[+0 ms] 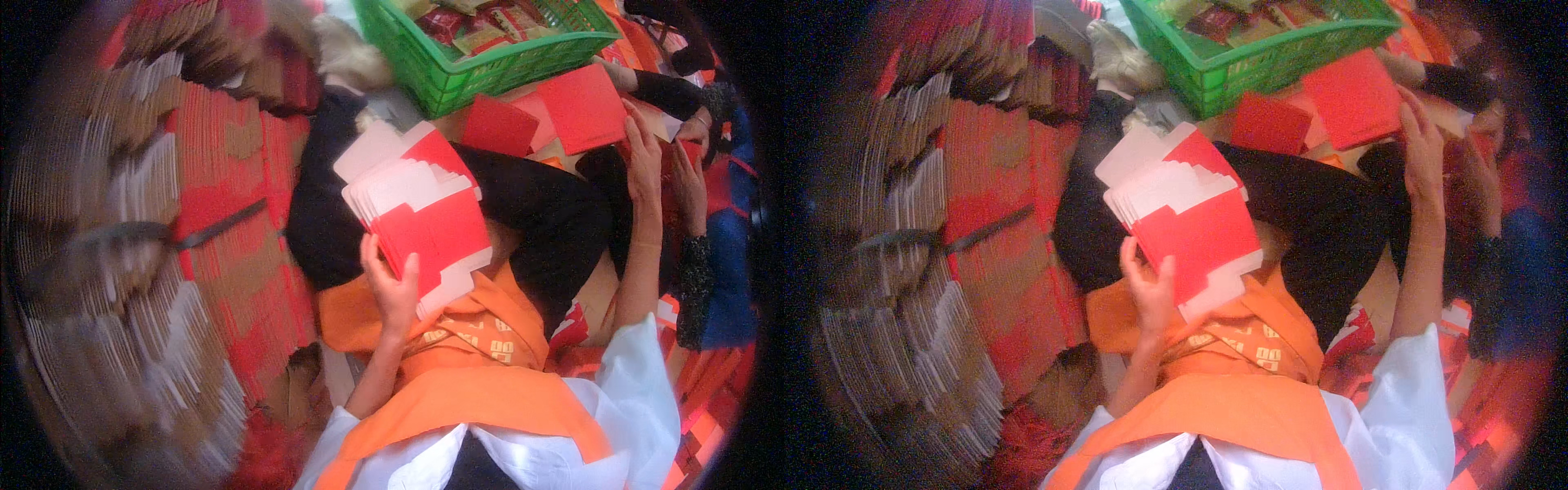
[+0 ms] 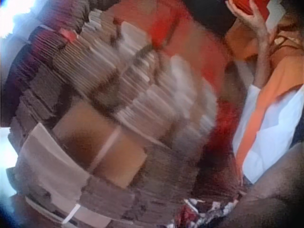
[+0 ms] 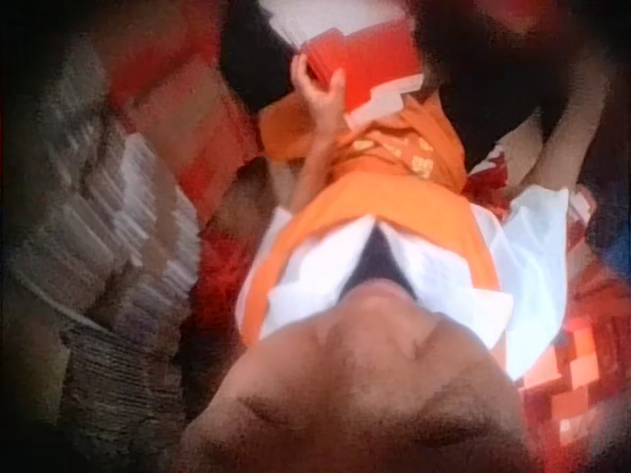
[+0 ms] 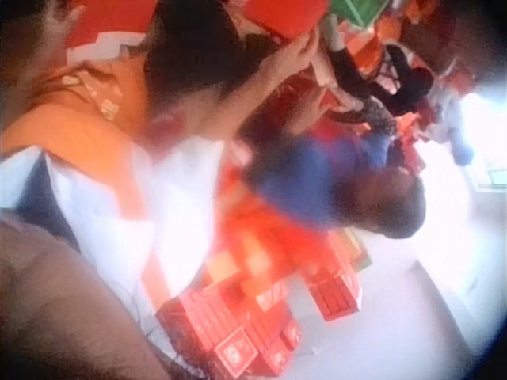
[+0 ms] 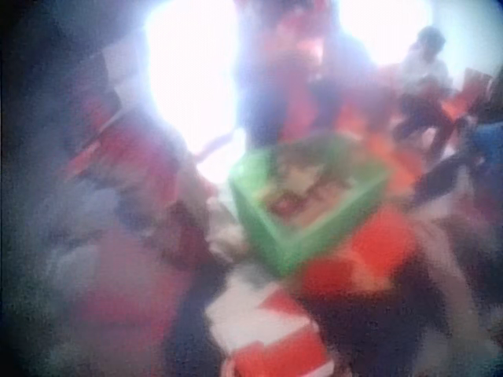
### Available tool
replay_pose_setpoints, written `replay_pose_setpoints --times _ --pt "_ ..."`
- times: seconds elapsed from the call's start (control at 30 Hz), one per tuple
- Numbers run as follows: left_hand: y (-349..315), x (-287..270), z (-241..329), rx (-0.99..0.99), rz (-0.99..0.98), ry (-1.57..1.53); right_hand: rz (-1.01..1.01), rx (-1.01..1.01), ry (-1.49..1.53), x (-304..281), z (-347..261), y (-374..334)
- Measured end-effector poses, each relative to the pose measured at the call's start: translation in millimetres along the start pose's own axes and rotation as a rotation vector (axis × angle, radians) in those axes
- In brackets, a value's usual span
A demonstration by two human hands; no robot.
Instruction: The person sits on the floor and repeatedly assembles red and white paper envelopes. They pick a small item from a green basket, place it inside a red envelope, fold the flaps, and set the finished envelope aside. The process is repeated continuously with other people working nearby.
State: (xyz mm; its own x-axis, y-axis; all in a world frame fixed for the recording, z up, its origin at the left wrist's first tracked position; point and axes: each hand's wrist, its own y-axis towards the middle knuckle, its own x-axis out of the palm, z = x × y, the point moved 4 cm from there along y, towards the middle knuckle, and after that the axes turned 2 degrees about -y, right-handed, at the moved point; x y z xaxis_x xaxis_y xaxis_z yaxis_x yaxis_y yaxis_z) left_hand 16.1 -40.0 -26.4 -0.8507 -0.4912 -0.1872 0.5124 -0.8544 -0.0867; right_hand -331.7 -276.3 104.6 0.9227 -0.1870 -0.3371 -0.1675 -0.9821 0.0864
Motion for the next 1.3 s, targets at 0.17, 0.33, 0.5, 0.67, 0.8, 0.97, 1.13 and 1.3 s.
replay_pose_setpoints --times 0.17,0.33,0.5,0.67,0.8,0.97,1.13,1.3 --pt "7 27 7 -0.039 0.049 0.186 0.057 0.232 0.261 -13 108 71" --pt "13 25 -23 -0.271 0.030 -0.081 -0.070 0.152 0.073 31 64 46" --pt "4 6 -36 -0.268 0.165 -0.225 -0.337 0.238 0.311 98 -7 -63" --pt "7 21 -29 -0.300 0.110 -0.338 -0.466 1.261 0.797 147 63 -241" --pt "5 15 -21 -0.311 0.119 -0.230 -0.251 1.390 1.101 178 81 -262" --pt "7 7 -33 -0.342 0.058 -0.050 -0.130 1.346 0.997 191 94 -261" --pt "6 11 -28 -0.293 0.054 -0.130 -0.146 1.339 0.969 185 102 -262" --pt "4 12 -30 -0.280 0.098 0.000 -0.234 1.273 1.033 195 87 -258"
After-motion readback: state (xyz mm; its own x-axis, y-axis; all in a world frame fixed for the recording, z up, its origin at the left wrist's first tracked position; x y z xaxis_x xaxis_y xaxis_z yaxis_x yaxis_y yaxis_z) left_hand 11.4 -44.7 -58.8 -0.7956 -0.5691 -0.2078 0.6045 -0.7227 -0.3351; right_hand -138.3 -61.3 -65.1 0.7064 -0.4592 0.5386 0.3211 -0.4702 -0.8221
